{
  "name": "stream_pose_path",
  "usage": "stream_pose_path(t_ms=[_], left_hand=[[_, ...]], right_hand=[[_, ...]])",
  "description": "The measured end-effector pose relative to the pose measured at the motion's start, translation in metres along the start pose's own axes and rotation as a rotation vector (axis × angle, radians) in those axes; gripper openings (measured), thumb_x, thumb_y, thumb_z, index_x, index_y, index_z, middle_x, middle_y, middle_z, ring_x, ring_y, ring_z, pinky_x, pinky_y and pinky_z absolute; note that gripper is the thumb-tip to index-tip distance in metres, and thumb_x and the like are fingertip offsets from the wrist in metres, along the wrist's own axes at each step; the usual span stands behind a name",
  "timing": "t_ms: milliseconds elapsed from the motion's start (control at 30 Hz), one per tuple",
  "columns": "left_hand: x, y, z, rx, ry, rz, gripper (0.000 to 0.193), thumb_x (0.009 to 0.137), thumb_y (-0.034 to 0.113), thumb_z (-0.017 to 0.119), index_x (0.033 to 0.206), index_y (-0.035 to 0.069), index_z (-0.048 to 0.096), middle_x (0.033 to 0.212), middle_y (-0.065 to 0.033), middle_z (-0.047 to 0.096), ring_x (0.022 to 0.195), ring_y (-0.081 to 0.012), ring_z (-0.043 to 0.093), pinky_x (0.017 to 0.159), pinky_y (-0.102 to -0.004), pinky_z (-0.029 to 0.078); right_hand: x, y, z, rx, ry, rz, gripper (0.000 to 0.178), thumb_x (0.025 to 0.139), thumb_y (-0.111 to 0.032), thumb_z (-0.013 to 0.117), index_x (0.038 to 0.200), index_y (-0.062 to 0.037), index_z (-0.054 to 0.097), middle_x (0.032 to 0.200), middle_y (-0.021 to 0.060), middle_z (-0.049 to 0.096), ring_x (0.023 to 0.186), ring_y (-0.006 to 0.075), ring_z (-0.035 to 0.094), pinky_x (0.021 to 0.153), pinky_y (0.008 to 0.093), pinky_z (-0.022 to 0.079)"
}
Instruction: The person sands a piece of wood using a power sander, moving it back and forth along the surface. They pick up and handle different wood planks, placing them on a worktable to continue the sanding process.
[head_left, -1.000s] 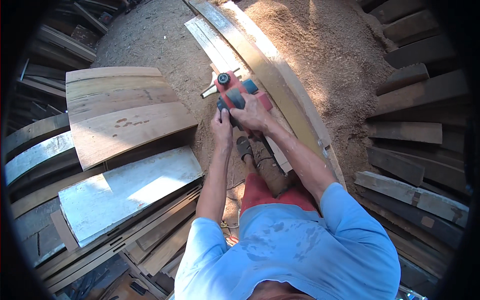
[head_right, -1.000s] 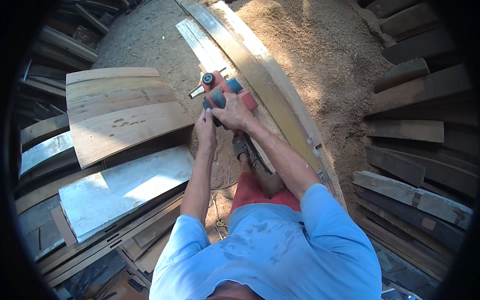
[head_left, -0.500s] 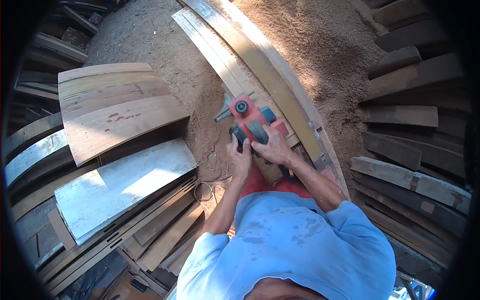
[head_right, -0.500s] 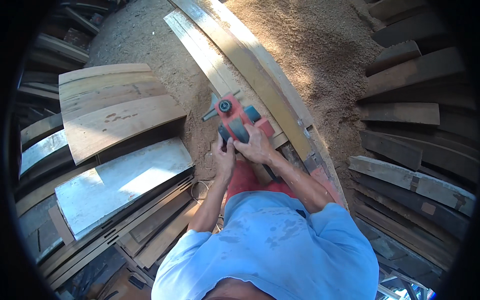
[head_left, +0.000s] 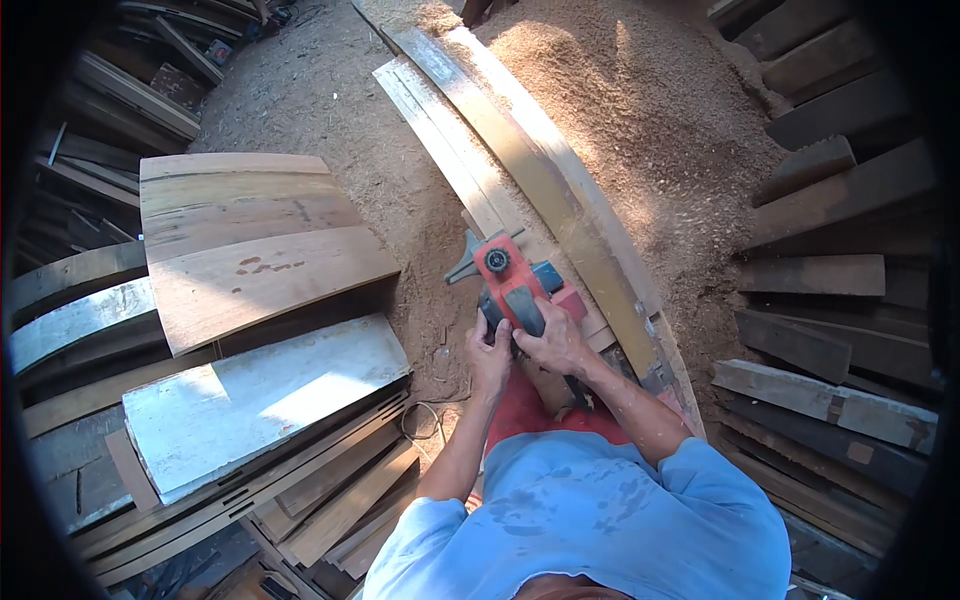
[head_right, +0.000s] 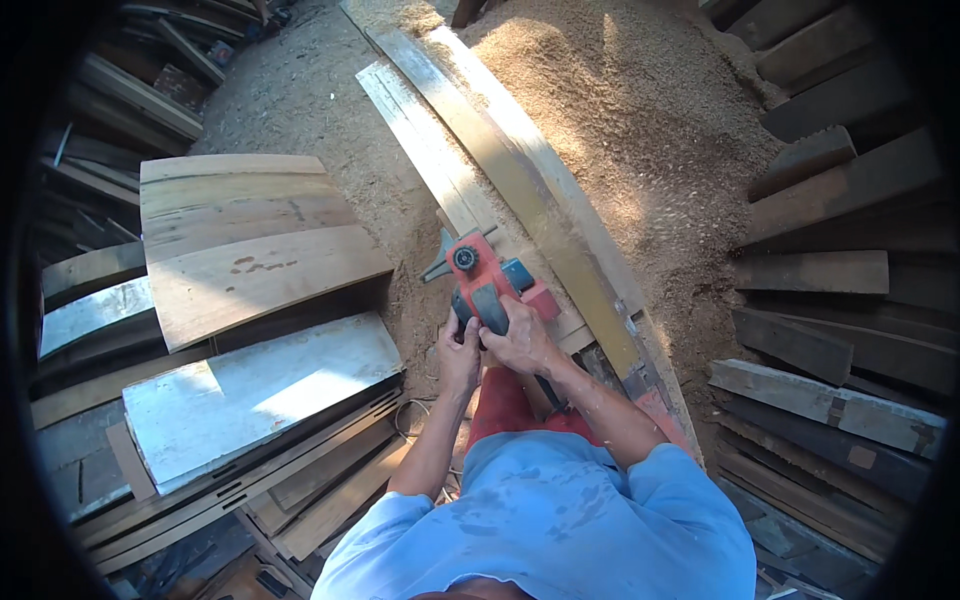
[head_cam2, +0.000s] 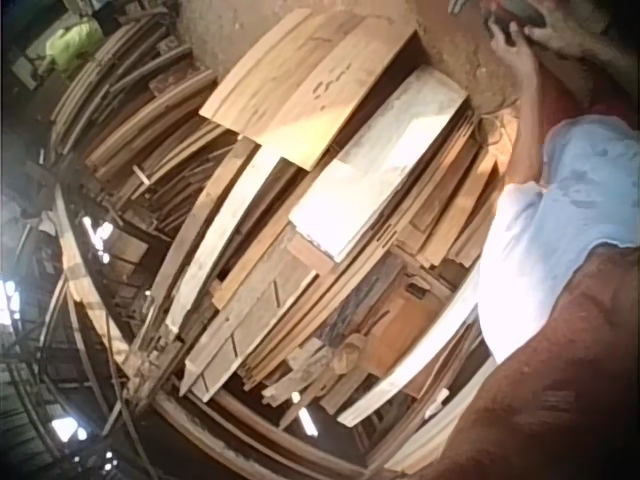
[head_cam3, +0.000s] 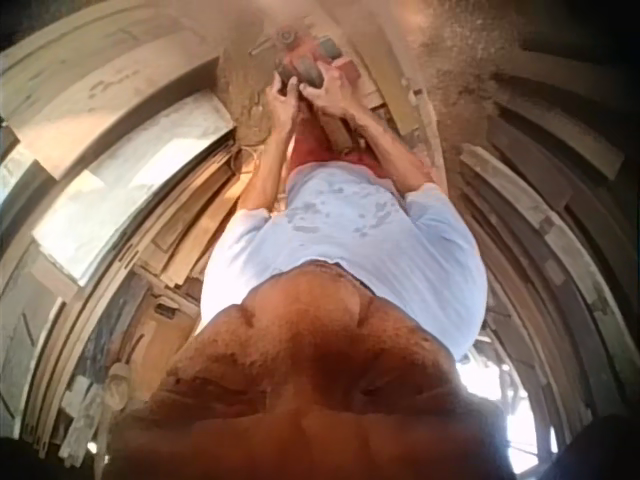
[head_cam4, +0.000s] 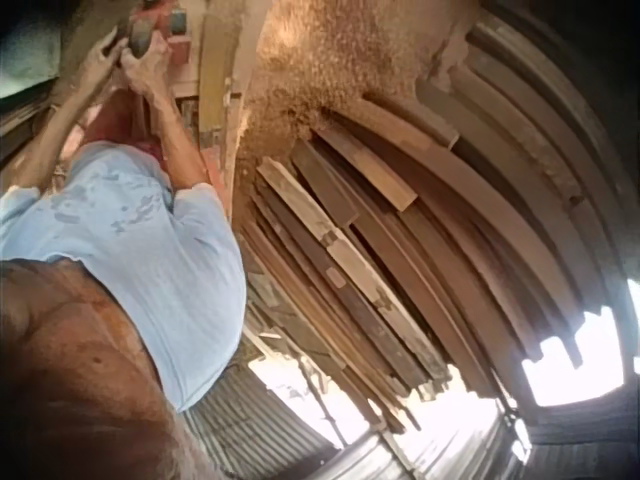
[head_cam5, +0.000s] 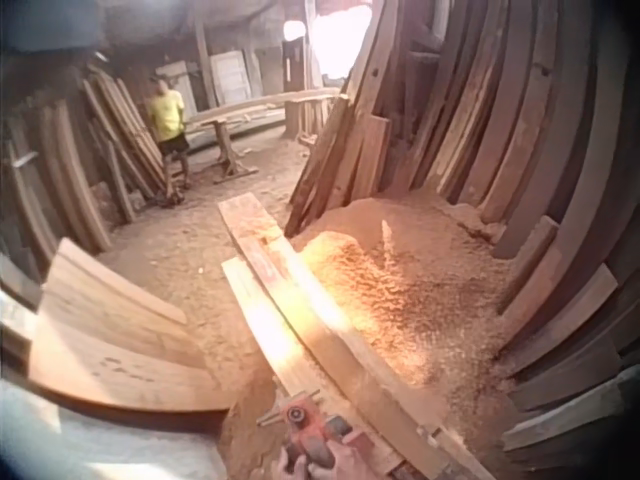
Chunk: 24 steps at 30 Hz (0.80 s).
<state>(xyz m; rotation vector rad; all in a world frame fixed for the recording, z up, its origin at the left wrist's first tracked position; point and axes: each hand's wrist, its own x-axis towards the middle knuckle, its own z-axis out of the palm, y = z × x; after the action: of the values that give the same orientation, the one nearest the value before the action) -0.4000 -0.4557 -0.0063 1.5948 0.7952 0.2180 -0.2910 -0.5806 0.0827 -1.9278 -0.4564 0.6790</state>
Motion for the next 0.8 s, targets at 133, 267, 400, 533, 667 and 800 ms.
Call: stream_pose_path(t_ms=[133,267,400,533,667,800], left_hand=[[0.113,0.043,-0.019,-0.185,-0.028,0.061,0.039,0.104,0.022,0.067,0.138,0.003,0.065,0.107,-0.0077,0.073,0.092,-0.0150,0.066,0.083,-0.0338,0.056],[0.233,0.066,-0.047,-0.290,-0.041,0.085,0.032,0.106,0.023,0.065,0.130,0.001,0.068,0.101,-0.0050,0.075,0.086,-0.0097,0.066,0.074,-0.0305,0.056],[0.316,0.096,-0.067,-0.221,-0.079,0.098,0.032,0.107,0.026,0.064,0.129,0.003,0.069,0.098,-0.0019,0.073,0.083,-0.0095,0.066,0.072,-0.0292,0.056],[0.309,0.090,-0.072,-0.193,-0.077,0.106,0.037,0.106,0.034,0.066,0.128,0.004,0.069,0.101,-0.0026,0.074,0.084,-0.0089,0.064,0.074,-0.0282,0.052],[0.242,0.077,-0.051,-0.127,-0.045,0.139,0.034,0.107,0.027,0.063,0.130,0.002,0.068,0.101,-0.0059,0.076,0.085,-0.0121,0.067,0.077,-0.0319,0.055],[0.139,0.065,-0.027,0.024,-0.058,0.094,0.039,0.105,0.025,0.065,0.137,0.004,0.065,0.098,-0.0125,0.074,0.087,-0.0170,0.067,0.078,-0.0369,0.054]], right_hand=[[0.114,-0.019,0.012,-0.026,0.028,-0.055,0.044,0.085,-0.033,0.076,0.102,0.0050,0.061,0.091,0.0291,0.069,0.091,0.0433,0.072,0.078,0.0497,0.055],[0.216,-0.094,0.008,0.144,-0.129,0.093,0.042,0.085,-0.029,0.075,0.104,0.0061,0.064,0.080,0.0197,0.071,0.065,0.0293,0.071,0.059,0.0418,0.057],[0.298,-0.119,0.013,0.166,-0.151,0.034,0.021,0.088,-0.017,0.067,0.098,0.0004,0.068,0.064,0.0124,0.067,0.043,0.0203,0.063,0.037,0.0346,0.048],[0.295,-0.119,0.018,0.147,-0.161,0.085,0.022,0.087,-0.018,0.066,0.095,0.0020,0.067,0.068,0.0130,0.068,0.051,0.0200,0.066,0.045,0.0357,0.052],[0.231,-0.098,0.010,0.150,-0.109,0.092,0.033,0.082,-0.022,0.072,0.099,0.0057,0.067,0.068,0.0171,0.069,0.045,0.0235,0.064,0.040,0.0374,0.052],[0.138,-0.064,-0.004,0.120,-0.034,0.099,0.051,0.075,-0.030,0.081,0.107,0.0079,0.066,0.089,0.0218,0.073,0.083,0.0317,0.075,0.075,0.0404,0.059]])
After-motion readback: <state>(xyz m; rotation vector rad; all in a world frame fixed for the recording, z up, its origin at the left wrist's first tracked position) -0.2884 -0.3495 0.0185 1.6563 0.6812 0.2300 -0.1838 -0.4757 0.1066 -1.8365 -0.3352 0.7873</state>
